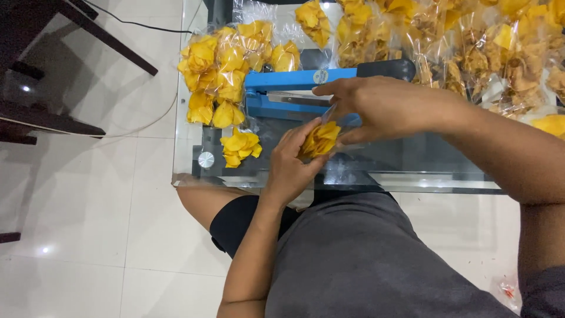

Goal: Bagging yellow food items into plastic bags and sealing them using a manual heat sealer.

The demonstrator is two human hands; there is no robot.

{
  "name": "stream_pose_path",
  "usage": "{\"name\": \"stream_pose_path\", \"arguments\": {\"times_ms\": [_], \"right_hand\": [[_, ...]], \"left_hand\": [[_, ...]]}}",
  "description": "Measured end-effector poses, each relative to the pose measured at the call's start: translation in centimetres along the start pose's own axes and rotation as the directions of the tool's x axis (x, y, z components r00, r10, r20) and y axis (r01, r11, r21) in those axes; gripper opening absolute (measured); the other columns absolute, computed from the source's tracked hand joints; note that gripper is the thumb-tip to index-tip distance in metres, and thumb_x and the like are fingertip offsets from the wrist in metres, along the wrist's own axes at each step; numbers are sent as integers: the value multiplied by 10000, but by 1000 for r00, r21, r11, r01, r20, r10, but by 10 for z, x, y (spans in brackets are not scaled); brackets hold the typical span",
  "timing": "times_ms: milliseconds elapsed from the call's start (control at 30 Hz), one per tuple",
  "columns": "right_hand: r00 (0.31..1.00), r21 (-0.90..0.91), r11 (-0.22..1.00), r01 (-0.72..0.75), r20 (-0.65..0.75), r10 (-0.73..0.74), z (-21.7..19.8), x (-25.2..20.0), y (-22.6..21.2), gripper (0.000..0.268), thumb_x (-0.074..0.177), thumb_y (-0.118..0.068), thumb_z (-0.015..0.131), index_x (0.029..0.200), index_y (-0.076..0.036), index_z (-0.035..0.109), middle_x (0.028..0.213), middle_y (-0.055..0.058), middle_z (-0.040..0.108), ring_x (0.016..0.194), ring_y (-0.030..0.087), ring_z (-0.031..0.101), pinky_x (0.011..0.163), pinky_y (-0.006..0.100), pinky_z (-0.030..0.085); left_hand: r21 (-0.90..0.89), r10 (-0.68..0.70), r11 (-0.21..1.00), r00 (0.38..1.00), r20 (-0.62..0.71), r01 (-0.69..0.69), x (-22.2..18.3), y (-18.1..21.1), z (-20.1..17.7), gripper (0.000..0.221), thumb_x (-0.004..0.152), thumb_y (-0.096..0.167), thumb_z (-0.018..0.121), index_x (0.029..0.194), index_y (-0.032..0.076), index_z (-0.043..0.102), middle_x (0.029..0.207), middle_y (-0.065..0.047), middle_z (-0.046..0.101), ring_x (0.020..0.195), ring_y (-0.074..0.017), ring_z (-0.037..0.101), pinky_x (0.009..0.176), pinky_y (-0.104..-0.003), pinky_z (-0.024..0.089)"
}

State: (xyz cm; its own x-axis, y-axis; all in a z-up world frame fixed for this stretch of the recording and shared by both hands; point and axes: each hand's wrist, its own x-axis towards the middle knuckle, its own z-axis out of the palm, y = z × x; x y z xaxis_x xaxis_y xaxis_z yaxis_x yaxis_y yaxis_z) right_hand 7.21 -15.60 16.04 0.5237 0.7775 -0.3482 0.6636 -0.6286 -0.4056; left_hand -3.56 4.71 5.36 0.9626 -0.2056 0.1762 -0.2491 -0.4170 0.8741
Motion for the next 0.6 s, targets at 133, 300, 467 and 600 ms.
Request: {"name": "stream_pose_path", "arguments": {"times_ms": [133, 300, 467, 600], "right_hand": [[999, 48, 998, 49, -23, -48, 5, -3, 7, 519, 866, -296, 730, 1365, -166, 669, 1657, 105, 383, 1364, 280, 536, 899, 489, 554], [996, 88, 994, 70, -69, -64, 11, -6, 9, 499, 930, -331, 656, 1385, -127, 641, 1646, 120, 395, 1310, 293, 575, 893, 502, 548], [990, 125, 987, 104, -107, -91, 13, -11, 11, 487, 937, -355, 653, 1369, -128, 654, 1624, 139, 425, 1399, 330, 501, 959, 520, 511], [967, 115, 977, 177, -205, -151, 15, -13, 10, 439, 944, -324, 660, 1316, -90, 686, 1595, 179, 454, 1365, 356, 536, 967, 510, 525]], "left_hand": [[-13, 36, 999, 999, 12, -36, 0, -4, 1, 627, 906, 259, 801, 1462, 166, 527, 1393, -74, 650, 1297, -273, 604, 1054, -415, 527], [-18, 27, 999, 999, 43, -27, 2, -5, -2, 692, 906, 301, 807, 1508, 198, 481, 1411, -73, 643, 1281, -253, 612, 1026, -394, 537], [-114, 9, 993, 998, 57, -3, 3, -3, -7, 702, 884, 237, 833, 1496, 176, 496, 1441, -96, 621, 1332, -237, 614, 1057, -352, 553], [-88, 1, 996, 997, 72, 5, 4, -3, -8, 677, 892, 247, 805, 1491, 163, 501, 1439, -107, 623, 1321, -255, 617, 1048, -369, 553]]}}
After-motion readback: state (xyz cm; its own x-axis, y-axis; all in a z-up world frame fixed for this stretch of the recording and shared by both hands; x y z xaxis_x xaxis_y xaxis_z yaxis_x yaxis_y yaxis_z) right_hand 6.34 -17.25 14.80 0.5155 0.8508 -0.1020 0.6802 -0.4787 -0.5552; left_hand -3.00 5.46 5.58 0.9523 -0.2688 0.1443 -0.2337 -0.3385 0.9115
